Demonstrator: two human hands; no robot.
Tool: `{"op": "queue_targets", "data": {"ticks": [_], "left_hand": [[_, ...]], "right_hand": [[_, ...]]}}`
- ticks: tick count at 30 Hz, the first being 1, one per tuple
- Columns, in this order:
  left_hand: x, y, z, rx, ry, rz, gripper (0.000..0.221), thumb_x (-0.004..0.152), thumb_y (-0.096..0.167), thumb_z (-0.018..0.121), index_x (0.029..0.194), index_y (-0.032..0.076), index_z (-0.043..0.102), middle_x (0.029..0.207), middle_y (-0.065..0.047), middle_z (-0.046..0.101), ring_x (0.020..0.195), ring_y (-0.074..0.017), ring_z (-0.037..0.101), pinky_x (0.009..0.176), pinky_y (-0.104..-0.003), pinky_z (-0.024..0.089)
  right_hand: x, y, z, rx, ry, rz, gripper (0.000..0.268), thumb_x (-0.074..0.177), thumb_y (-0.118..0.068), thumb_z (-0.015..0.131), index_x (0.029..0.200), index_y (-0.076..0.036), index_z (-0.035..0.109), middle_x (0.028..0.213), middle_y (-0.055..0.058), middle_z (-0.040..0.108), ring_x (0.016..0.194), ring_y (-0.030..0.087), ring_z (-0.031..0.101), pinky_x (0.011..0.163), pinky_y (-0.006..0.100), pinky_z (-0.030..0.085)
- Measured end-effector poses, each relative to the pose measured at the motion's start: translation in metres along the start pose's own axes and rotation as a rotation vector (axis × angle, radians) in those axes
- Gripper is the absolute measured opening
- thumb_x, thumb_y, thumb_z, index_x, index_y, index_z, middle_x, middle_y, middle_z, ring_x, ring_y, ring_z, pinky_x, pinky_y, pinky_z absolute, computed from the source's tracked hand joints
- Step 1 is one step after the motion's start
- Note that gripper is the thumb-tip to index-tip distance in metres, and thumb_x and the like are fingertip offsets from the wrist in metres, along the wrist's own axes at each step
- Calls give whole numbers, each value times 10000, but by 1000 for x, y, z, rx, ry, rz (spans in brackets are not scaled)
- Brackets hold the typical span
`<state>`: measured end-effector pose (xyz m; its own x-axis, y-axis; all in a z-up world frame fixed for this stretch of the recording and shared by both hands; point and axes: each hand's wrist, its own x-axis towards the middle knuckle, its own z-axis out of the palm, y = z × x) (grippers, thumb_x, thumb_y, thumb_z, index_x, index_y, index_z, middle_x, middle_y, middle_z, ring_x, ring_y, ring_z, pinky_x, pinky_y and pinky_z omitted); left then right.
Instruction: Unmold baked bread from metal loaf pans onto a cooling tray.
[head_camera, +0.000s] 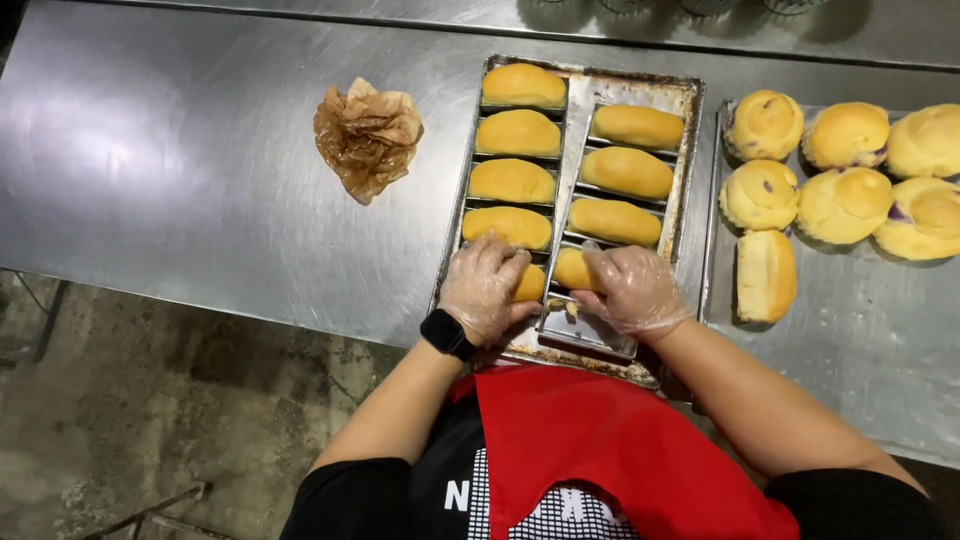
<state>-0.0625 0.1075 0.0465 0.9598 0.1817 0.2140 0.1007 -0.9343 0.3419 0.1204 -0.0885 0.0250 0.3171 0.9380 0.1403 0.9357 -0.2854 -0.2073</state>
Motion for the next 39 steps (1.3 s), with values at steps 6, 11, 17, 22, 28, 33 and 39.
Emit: {"op": "queue_targets", "data": {"ticks": [6, 11, 17, 22, 28, 33, 39], "left_hand": [[1, 19, 17, 114, 35, 177, 658, 794, 585, 760, 1234, 105, 672, 1299, -125, 618, 1329, -381, 472, 1091, -634, 339], [7, 22, 22, 124, -63, 177, 531, 830, 501, 759, 1206, 129, 706, 1210, -57, 655, 1345, -333, 479, 1137, -621, 327], [7, 28, 17, 128, 22, 166, 549, 767, 495, 796, 1165, 125, 718, 1176, -55, 653, 1327, -331, 492, 1117, -623, 337], [1, 28, 23, 131, 81, 160, 532, 766, 489, 805, 1157, 138, 717, 1196, -37, 654, 1323, -315, 499, 1130, -623, 340], [1, 28, 22, 117, 106, 168, 496, 782, 473, 798, 1144, 142, 723, 1198, -36, 657, 1309, -314, 509, 1132, -634, 329], [0, 28, 23, 107, 99, 181, 472, 788, 456, 797, 1131, 139, 728, 1185, -45, 669, 1329, -328, 507, 1134, -632, 327], [3, 29, 21, 85, 74, 171, 455, 776, 439, 798, 1106, 134, 727, 1192, -53, 689, 1365, -339, 495, 1140, -616, 335]], "right_hand": [[29, -27, -41, -115, 1, 14, 713, 780, -604, 668, 1288, -107, 608, 934, 164, 668, 835, 358, 675, 698, 488, 556], [49, -17, -48, -87, -490, 290, 544, 985, -569, 557, 1323, -144, 578, 1100, 156, 675, 974, 351, 689, 792, 485, 582], [36, -22, -44, -53, -352, 239, 592, 894, -553, 641, 1291, -117, 588, 1055, 192, 660, 966, 374, 665, 821, 494, 547], [-3, -19, -20, -57, -110, 87, 530, 881, -411, 707, 1303, -108, 608, 1037, 153, 689, 990, 350, 672, 873, 475, 553], [-21, 5, -41, 15, 17, 222, 760, 717, -414, 841, 1349, -60, 612, 1047, 217, 688, 996, 378, 653, 886, 482, 531], [-26, 19, -33, 223, -31, 306, 681, 705, -316, 827, 1306, -53, 643, 1135, 227, 680, 1096, 396, 630, 947, 448, 514], [7, 2, -62, 278, -242, 518, 510, 755, -266, 783, 1236, -115, 711, 1196, 164, 706, 1135, 351, 647, 990, 434, 504]]}}
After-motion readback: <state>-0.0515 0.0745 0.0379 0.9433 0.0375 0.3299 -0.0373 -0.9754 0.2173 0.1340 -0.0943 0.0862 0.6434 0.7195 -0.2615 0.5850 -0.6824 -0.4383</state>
